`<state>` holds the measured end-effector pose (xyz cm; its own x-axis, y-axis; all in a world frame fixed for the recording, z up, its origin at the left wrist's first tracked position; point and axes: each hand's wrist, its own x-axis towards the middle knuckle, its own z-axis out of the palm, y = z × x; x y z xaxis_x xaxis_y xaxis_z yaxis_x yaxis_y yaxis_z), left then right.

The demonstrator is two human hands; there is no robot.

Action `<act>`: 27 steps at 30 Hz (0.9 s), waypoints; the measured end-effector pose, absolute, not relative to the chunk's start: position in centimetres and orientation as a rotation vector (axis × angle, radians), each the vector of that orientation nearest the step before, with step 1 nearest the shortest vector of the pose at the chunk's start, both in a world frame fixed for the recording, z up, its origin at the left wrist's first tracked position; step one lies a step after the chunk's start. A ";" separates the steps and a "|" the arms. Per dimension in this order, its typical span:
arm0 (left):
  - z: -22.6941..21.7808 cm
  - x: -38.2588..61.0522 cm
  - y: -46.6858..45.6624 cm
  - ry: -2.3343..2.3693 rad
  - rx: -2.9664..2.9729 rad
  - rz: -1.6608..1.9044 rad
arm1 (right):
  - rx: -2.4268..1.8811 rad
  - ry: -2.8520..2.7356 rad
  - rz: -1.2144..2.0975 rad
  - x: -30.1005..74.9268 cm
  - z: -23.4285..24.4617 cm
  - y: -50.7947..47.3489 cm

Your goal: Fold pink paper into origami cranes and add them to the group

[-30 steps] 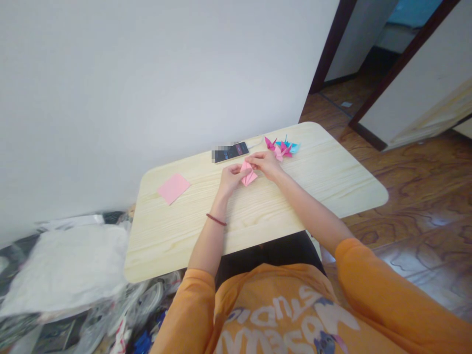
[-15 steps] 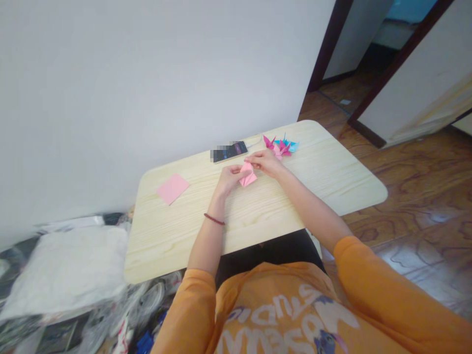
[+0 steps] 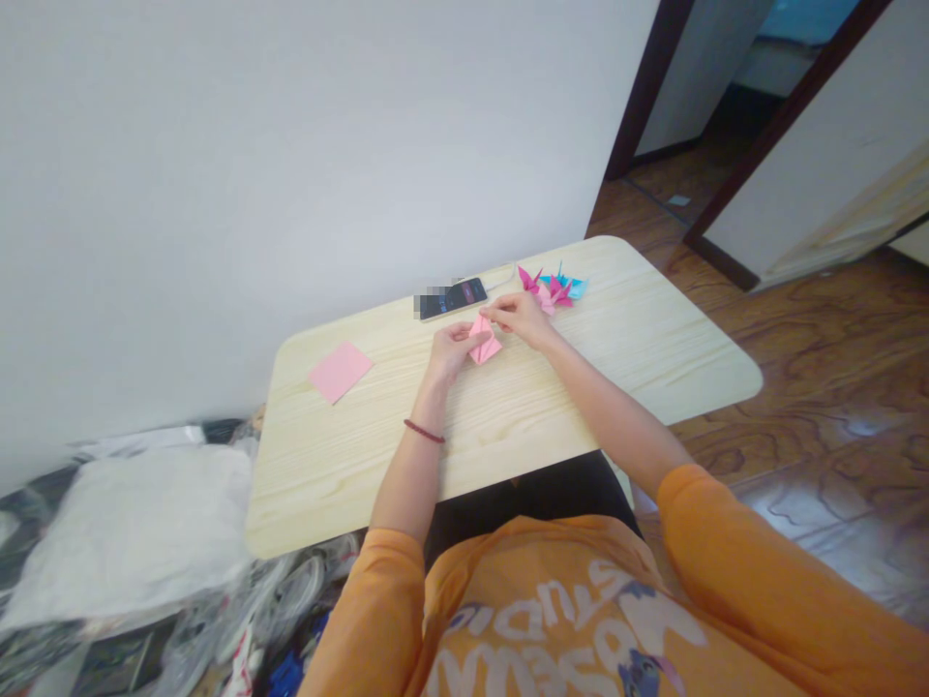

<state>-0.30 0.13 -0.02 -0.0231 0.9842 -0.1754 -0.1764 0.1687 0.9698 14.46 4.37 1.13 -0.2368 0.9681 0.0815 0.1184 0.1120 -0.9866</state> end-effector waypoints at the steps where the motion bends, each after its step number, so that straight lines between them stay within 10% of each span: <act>1: 0.0 -0.3 0.2 1.197 0.919 1.216 | -1.090 -1.509 1.291 14.4 1.2 4.3; 27: -0.6 -0.2 0.6 1.401 0.962 1.568 | -0.981 -1.557 1.433 13.6 0.0 4.1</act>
